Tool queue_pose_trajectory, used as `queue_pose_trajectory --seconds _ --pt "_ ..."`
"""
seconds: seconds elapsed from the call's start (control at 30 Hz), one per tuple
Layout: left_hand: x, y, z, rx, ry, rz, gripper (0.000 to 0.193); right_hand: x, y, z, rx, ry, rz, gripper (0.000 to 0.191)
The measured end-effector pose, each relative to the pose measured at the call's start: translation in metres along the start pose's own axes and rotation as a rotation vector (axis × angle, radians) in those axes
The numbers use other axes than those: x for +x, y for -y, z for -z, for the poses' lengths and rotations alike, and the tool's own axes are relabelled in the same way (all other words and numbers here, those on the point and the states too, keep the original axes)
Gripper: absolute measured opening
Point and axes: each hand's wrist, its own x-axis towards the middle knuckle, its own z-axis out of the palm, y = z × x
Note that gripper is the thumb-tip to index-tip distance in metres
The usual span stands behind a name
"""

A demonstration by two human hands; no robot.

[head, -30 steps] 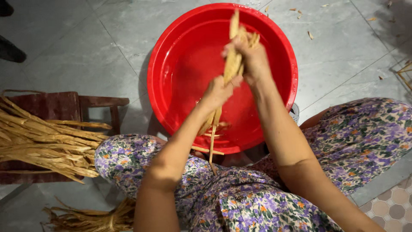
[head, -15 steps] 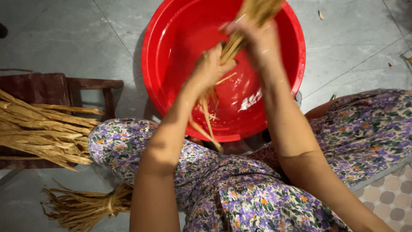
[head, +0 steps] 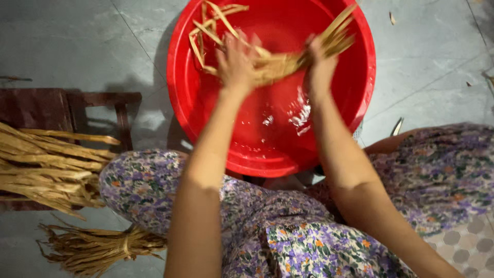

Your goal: The person washes bundles of dried sticks in a red basin of water, then ties them into bundles. The person later moves a stool and uses a knife to trim the ends of the sticks.

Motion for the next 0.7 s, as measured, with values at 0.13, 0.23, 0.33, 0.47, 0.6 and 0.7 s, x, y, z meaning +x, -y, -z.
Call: queue_pose_trajectory --seconds 0.13,0.23,0.33,0.47,0.6,0.7 --pt "-0.024 -0.019 -0.06 0.336 0.231 -0.16 0.113 -0.039 -0.061 0.038 -0.281 -0.301 -0.416 0.085" --pt "-0.041 -0.016 -0.098 0.213 0.418 -0.074 0.085 -0.052 -0.075 0.063 -0.149 -0.288 -0.772 0.051" --pt "-0.061 -0.007 -0.129 -0.003 0.434 -0.001 0.069 -0.063 -0.082 0.078 -0.196 -0.29 -0.878 0.056" --pt "-0.071 0.003 -0.153 -0.107 0.455 0.114 0.07 -0.074 -0.091 0.085 -0.222 -0.316 -0.819 0.065" --pt "-0.072 0.006 -0.155 -0.144 0.514 0.122 0.083 -0.075 -0.091 0.085 -0.228 -0.296 -0.733 0.076" --pt "-0.062 0.001 -0.134 -0.167 0.567 0.08 0.093 -0.063 -0.076 0.07 -0.194 -0.22 -0.673 0.085"
